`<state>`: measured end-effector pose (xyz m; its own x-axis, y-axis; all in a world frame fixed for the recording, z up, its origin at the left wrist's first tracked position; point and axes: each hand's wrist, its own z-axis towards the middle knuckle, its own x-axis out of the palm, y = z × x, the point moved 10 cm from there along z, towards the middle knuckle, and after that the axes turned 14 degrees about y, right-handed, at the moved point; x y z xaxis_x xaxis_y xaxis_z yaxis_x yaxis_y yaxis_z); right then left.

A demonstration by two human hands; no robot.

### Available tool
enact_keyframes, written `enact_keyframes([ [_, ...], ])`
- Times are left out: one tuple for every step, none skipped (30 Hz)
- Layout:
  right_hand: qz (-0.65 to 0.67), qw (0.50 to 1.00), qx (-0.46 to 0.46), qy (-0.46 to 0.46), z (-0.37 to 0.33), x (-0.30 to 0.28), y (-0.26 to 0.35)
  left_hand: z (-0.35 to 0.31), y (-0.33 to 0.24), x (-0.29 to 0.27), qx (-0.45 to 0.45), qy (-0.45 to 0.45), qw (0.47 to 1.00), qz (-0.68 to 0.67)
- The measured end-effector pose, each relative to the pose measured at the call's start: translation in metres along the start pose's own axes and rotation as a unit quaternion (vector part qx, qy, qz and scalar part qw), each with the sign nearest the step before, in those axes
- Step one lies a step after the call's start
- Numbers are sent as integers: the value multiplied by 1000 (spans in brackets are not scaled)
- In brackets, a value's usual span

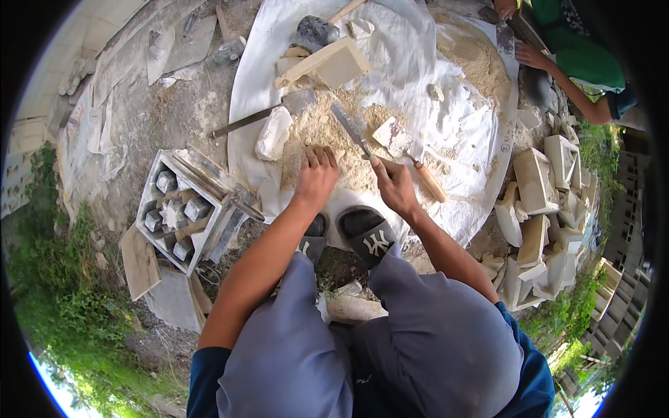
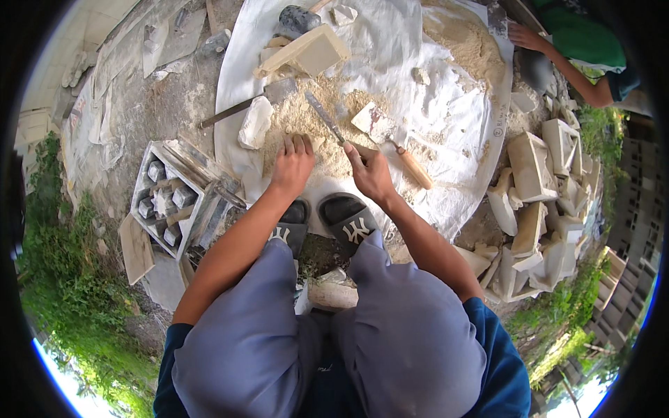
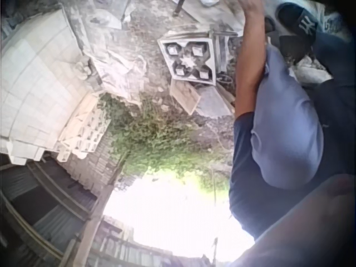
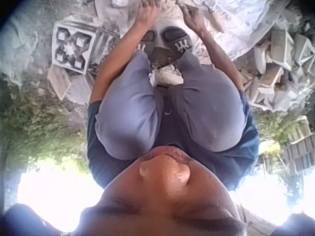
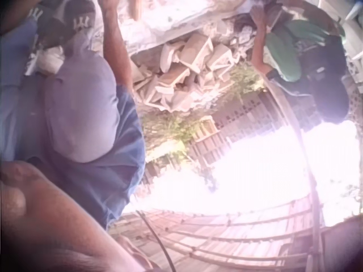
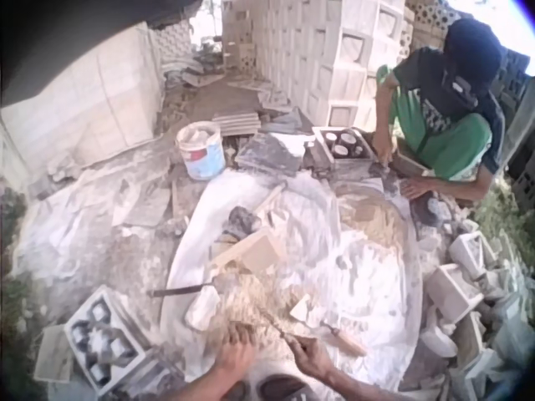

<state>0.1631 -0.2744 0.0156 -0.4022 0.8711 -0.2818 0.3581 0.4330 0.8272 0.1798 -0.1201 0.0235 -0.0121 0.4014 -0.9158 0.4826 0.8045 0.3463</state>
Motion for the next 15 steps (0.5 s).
enact_keyframes([
  [-1,1000,0,2,-5,1,11,-1,0,2,-1,2,1000,-1],
  [76,996,-35,-20,-12,1,26,-2,2,4,-11,-1,1000,13],
  [152,985,-71,-41,-17,1,34,-3,4,7,-20,-3,999,26],
  [149,985,-69,-46,-20,2,28,1,0,5,-17,-7,1000,23],
  [131,989,-57,-47,-20,9,14,2,-1,2,-16,-12,1000,17],
  [114,991,-46,-49,-19,13,0,3,-3,0,-15,-17,1000,12],
  [3,999,41,9,-10,24,-16,2,-2,1,-16,-19,1000,13],
  [3,999,39,8,-9,23,-23,0,-3,4,-5,-11,1000,-10],
  [-14,999,37,1,-10,21,-29,1,-4,6,6,-4,999,-33],
  [-31,999,34,-3,-7,18,-31,4,1,5,3,-5,1000,-30],
  [-51,999,11,7,-7,13,-17,2,0,4,-1,-1,1000,-25],
  [-24,1000,11,-3,-9,4,-10,0,1,3,-5,3,1000,-19],
  [-10,1000,3,-11,-8,-2,-2,0,1,4,-5,3,1000,-19],
  [3,1000,-6,-19,-9,-6,3,-1,2,4,-5,-10,1000,-5],
  [41,998,-33,-38,-13,-7,12,-3,2,3,-5,-23,1000,9],
])
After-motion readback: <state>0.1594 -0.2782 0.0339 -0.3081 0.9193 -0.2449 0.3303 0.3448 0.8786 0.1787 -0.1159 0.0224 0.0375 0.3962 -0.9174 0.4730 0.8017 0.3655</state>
